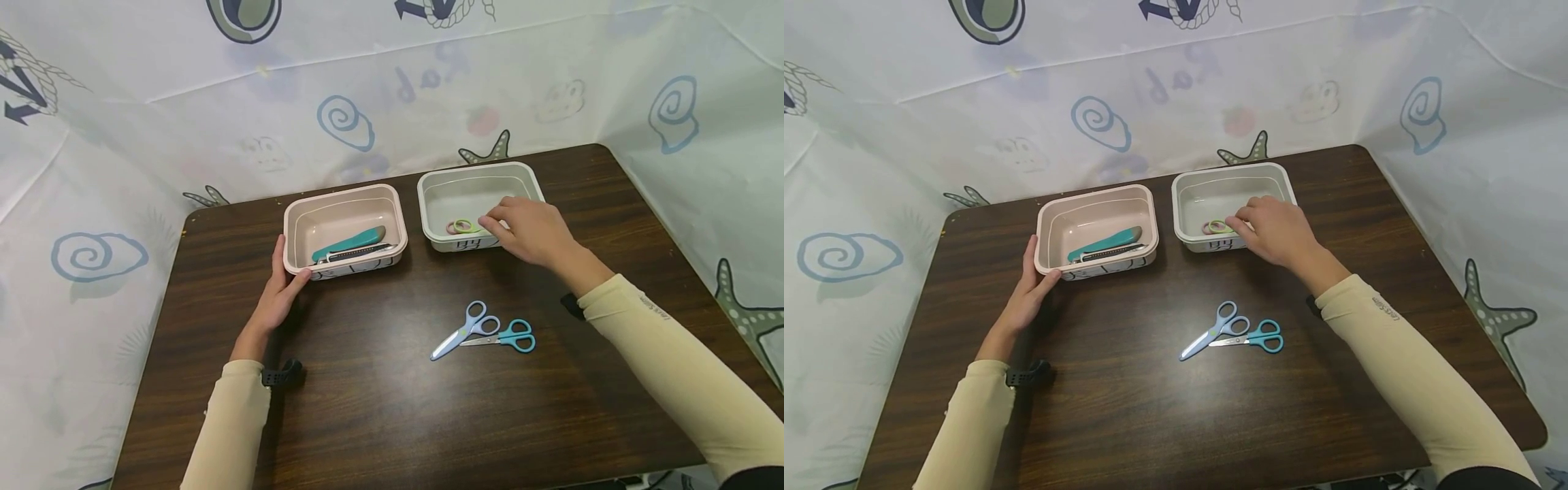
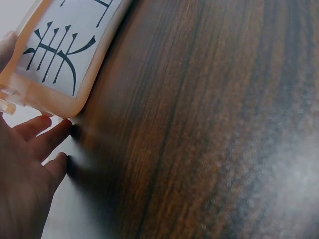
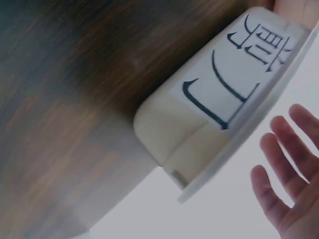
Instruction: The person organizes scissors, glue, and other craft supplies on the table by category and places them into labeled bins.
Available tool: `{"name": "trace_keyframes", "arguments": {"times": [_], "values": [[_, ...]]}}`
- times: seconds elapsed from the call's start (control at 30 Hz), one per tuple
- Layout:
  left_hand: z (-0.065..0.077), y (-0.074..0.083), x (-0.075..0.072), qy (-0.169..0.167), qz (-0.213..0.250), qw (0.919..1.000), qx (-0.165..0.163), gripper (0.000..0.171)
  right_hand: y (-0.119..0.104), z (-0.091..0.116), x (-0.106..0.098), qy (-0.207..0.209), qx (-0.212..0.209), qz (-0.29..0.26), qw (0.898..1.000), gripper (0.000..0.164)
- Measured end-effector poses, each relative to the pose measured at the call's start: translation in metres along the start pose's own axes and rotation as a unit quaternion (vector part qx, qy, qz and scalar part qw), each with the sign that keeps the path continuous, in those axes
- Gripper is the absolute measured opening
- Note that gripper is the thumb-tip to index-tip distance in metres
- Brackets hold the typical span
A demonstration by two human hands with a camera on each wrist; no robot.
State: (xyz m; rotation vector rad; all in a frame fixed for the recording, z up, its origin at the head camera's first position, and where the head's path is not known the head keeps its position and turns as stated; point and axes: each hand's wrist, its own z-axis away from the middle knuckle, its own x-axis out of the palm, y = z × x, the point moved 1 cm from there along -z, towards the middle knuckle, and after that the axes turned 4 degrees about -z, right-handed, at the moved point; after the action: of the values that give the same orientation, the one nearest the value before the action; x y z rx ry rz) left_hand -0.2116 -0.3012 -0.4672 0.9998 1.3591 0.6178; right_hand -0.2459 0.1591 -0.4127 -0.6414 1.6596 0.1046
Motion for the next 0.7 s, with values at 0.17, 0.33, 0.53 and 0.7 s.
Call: {"name": "trace_keyframes", "arguments": {"times": [0.17,0.33,0.53,0.7], "values": [[0.0,0.0,0.0,-0.001,0.0,1.0,0.0,0.086,-0.017,0.013,-0.001,0.092,-0.135,0.011,0.987,0.026],[0.0,0.001,0.001,0.001,-0.002,1.0,-0.001,0.086,-0.036,0.026,0.011,0.084,-0.239,-0.014,0.967,0.022],[0.001,0.002,0.001,0.0,0.002,1.0,-0.002,0.086,-0.052,0.051,0.043,-0.041,-0.256,-0.005,0.966,0.027],[0.0,0.002,0.001,-0.001,0.002,1.0,-0.002,0.085,-0.058,0.069,0.065,-0.113,-0.252,-0.005,0.961,0.029]]}}
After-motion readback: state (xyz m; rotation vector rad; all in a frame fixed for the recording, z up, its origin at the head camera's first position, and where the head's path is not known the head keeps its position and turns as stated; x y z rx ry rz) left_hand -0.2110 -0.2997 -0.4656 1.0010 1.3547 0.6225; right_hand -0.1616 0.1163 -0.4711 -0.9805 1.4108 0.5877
